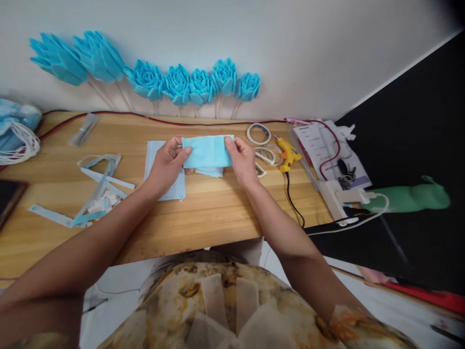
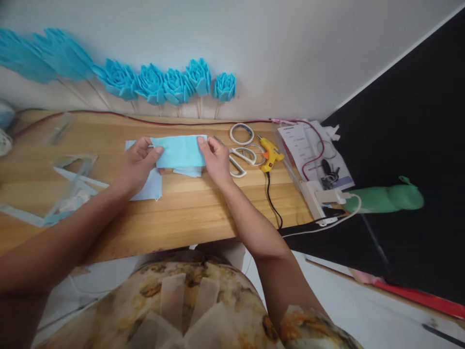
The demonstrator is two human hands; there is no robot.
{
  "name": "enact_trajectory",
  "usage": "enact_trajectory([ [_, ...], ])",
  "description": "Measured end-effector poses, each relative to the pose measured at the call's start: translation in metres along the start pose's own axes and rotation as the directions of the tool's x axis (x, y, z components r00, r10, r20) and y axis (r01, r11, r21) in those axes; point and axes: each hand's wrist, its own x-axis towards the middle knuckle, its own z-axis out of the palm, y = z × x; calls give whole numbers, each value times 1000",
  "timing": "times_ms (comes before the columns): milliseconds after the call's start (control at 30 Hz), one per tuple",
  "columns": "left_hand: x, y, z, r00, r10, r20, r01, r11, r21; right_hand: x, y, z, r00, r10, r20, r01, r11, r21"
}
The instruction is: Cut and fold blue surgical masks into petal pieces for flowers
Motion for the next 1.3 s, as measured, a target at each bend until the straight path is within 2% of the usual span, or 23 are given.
enact_trajectory([
  [167, 1, -2, 0, 1000, 4, 16, -3, 998, -65, -3, -9, -1, 983, -139, -119, 118, 979, -166],
  [367, 4, 0, -4, 999, 3, 52, 0, 998, -56, 0, -10, -11, 962, -253, -106, 219, 940, -262],
  [467, 6, 2, -6, 994, -103, 32, 105, 991, -79, 1, -9, -15, 951, -303, -66, 269, 911, -312],
  [567, 7, 2, -7, 968, -248, 33, 249, 944, -218, 0, -9, -16, 933, -358, -42, 324, 883, -341],
  [633, 7, 0, -6, 955, -290, 59, 294, 906, -304, 0, -9, -15, 927, -373, -37, 339, 875, -345],
  [767, 6, -3, -4, 964, -243, 107, 266, 896, -355, 0, -8, -14, 939, -341, -53, 308, 897, -316],
  [1000, 3, -4, 1, 984, -136, 118, 167, 934, -315, 0, -7, -11, 958, -273, -84, 243, 934, -262],
  [1133, 2, -1, 0, 980, -110, 163, 157, 937, -311, 1, -5, -12, 946, -314, -86, 274, 910, -311],
  [1300, -3, 4, -1, 954, -78, 288, 164, 944, -286, 2, -4, -12, 932, -359, -45, 322, 880, -348],
])
